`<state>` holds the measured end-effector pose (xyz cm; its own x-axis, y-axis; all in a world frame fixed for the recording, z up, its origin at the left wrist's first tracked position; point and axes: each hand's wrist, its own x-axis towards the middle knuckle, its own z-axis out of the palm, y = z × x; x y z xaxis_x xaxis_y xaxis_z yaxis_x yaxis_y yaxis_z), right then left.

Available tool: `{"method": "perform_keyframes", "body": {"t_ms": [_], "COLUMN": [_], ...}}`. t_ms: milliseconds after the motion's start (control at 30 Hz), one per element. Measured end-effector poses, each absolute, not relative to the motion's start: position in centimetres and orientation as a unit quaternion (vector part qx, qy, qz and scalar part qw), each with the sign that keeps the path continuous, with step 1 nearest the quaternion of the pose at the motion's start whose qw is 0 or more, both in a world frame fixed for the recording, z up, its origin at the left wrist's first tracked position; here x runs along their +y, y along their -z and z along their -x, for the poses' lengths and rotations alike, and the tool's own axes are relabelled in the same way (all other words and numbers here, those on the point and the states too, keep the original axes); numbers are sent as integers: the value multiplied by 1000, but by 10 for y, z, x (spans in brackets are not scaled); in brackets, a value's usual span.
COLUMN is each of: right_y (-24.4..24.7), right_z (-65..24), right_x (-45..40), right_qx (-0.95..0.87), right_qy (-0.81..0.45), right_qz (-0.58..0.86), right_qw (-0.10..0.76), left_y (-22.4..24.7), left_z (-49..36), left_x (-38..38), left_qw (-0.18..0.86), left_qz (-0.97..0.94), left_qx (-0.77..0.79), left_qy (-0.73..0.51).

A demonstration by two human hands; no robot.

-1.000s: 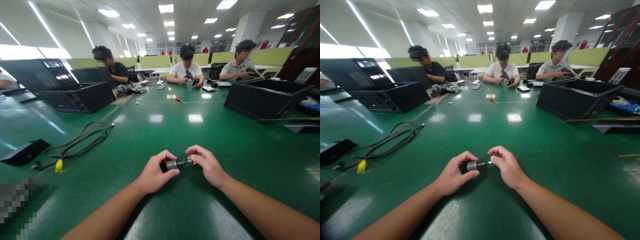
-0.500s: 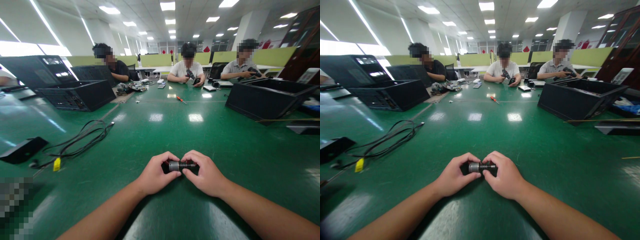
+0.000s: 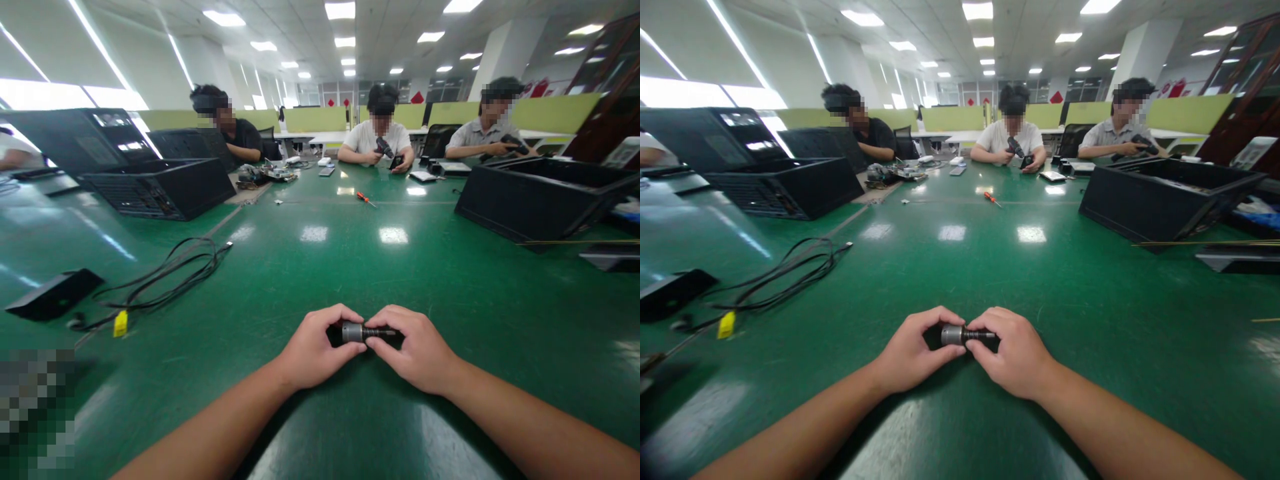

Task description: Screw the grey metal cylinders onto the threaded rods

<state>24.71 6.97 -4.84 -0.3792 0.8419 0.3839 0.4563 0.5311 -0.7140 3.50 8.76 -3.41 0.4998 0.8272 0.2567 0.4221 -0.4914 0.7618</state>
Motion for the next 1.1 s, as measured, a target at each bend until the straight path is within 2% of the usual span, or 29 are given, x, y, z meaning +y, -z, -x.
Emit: {"method": "perform_keyframes", "body": {"t_ms": [1100], "right_y": [47], "right_z": [-250], "right_x": [72], "right_qx": [-797], "right_qy": [-273], "right_qz": [392], "right_qw": [370], "left_y": [33], "left_z": [-36], "left_x": [84], "left_qw": [311], "left_qz": [-818], "left_qx": [378], "left_qy": [-303]}}
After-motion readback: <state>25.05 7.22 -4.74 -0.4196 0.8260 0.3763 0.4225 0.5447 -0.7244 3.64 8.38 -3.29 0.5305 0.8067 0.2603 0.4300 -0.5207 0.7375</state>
